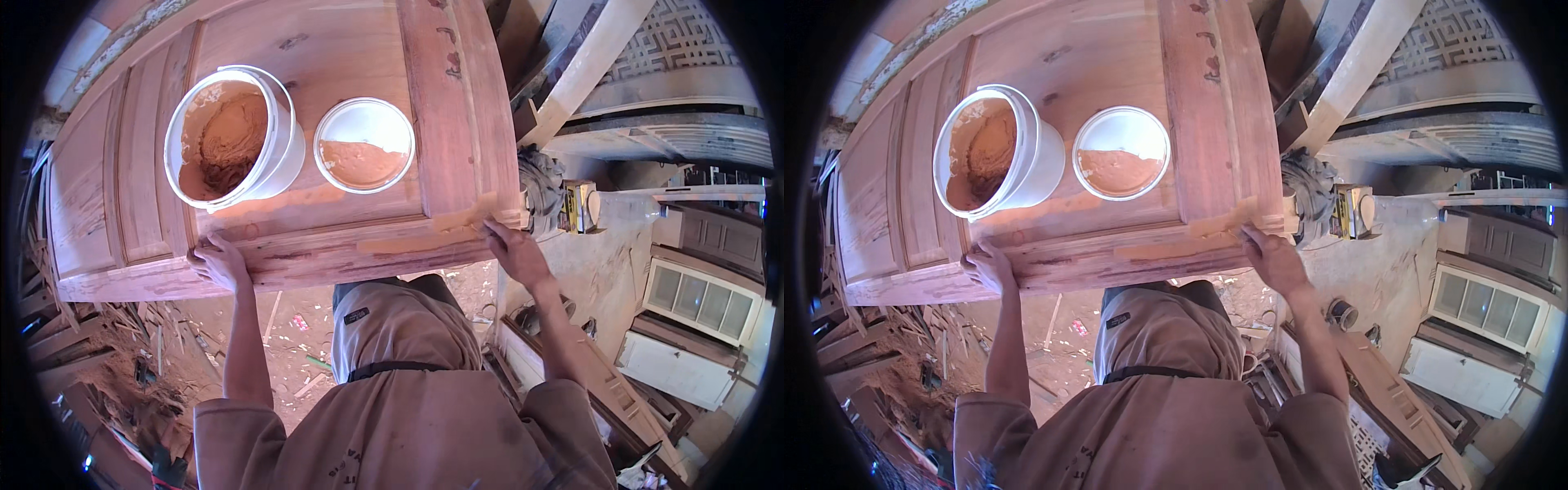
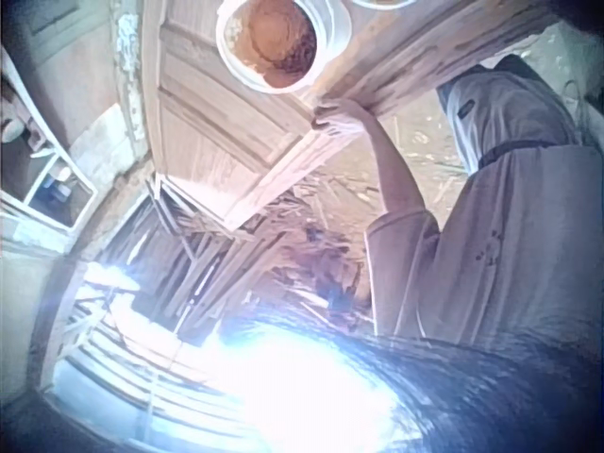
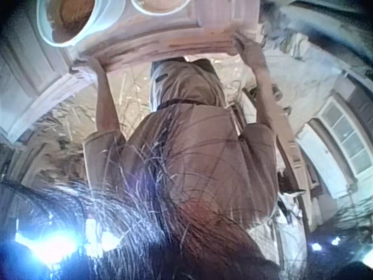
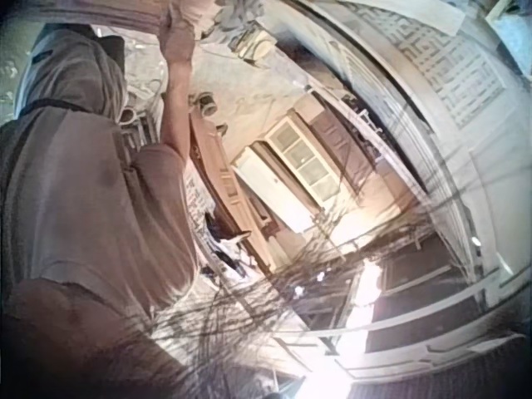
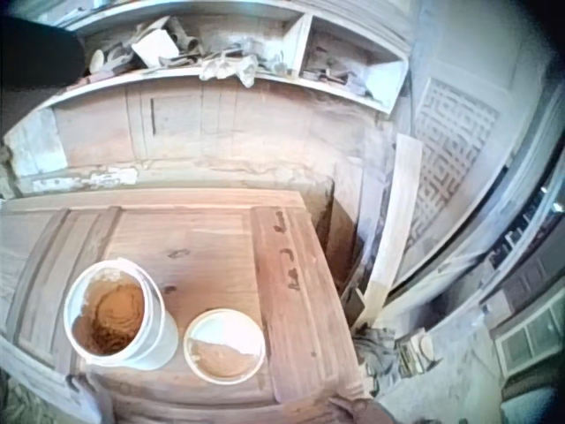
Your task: The person applies wood filler to the gaps and edges of a wooden door using a putty knife. The person scoops the filler from a bucket and smooths it into the seams by hand and with the tool.
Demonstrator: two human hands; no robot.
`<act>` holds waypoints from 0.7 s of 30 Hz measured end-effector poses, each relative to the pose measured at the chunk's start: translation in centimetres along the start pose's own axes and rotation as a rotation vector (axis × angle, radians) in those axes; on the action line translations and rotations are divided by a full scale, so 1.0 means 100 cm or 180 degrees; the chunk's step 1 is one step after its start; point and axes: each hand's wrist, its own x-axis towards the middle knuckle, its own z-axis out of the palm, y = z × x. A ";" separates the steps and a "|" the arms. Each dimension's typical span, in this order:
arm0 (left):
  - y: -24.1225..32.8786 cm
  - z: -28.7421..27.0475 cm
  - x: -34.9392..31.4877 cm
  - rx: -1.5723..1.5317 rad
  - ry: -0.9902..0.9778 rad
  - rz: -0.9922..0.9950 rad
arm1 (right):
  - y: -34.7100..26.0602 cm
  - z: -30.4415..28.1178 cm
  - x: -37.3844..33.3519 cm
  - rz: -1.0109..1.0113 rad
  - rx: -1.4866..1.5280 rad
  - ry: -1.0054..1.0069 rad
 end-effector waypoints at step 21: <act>0.001 0.008 0.004 0.0151 0.0059 0.0065 | -0.045 0.010 0.041 -0.0436 -0.1619 -0.0764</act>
